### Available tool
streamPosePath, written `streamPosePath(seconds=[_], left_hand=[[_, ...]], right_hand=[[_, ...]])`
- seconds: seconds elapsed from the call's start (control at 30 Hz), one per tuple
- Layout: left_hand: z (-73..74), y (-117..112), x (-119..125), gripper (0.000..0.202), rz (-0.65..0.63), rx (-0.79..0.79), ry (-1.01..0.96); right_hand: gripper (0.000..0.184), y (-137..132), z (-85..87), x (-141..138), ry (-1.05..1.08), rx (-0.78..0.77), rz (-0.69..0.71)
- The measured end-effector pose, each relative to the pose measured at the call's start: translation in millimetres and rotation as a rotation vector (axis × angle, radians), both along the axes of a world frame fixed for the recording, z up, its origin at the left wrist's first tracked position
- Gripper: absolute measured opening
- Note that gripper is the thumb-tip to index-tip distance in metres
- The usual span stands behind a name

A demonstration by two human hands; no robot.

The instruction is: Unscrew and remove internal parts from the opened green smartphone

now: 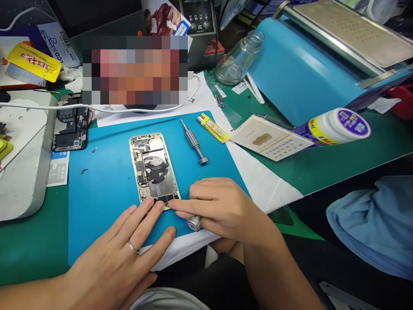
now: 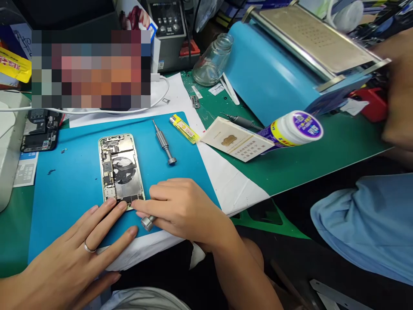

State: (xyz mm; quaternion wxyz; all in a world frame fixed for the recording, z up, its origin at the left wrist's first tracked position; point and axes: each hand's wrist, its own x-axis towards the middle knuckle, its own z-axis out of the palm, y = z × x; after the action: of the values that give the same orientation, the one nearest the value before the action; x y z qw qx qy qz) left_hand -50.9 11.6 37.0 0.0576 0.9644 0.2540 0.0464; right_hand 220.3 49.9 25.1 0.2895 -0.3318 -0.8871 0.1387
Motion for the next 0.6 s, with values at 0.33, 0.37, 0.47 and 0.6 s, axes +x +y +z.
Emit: streamPosePath(seconds=[0.33,0.37,0.47,0.6], left_hand=[[1.5,-2.6,-2.9,0.072,-0.01,0.019,0.019],[2.1,-2.9,-3.0,0.071,-0.006,0.017,0.018],[3.9,-4.2,-2.9,0.068,0.016,0.01,0.037],[5.5,-4.9,-3.0,0.067,0.023,0.007,0.039]], right_hand=[[0.021,0.6,-1.0,-0.3,0.173,-0.024,-0.048],[0.024,0.9,0.1,0.1,0.205,-0.048,-0.071],[0.027,2.2,3.0,1.4,0.276,-0.137,-0.068],[0.017,1.8,0.4,1.8,0.478,-0.235,-0.08]])
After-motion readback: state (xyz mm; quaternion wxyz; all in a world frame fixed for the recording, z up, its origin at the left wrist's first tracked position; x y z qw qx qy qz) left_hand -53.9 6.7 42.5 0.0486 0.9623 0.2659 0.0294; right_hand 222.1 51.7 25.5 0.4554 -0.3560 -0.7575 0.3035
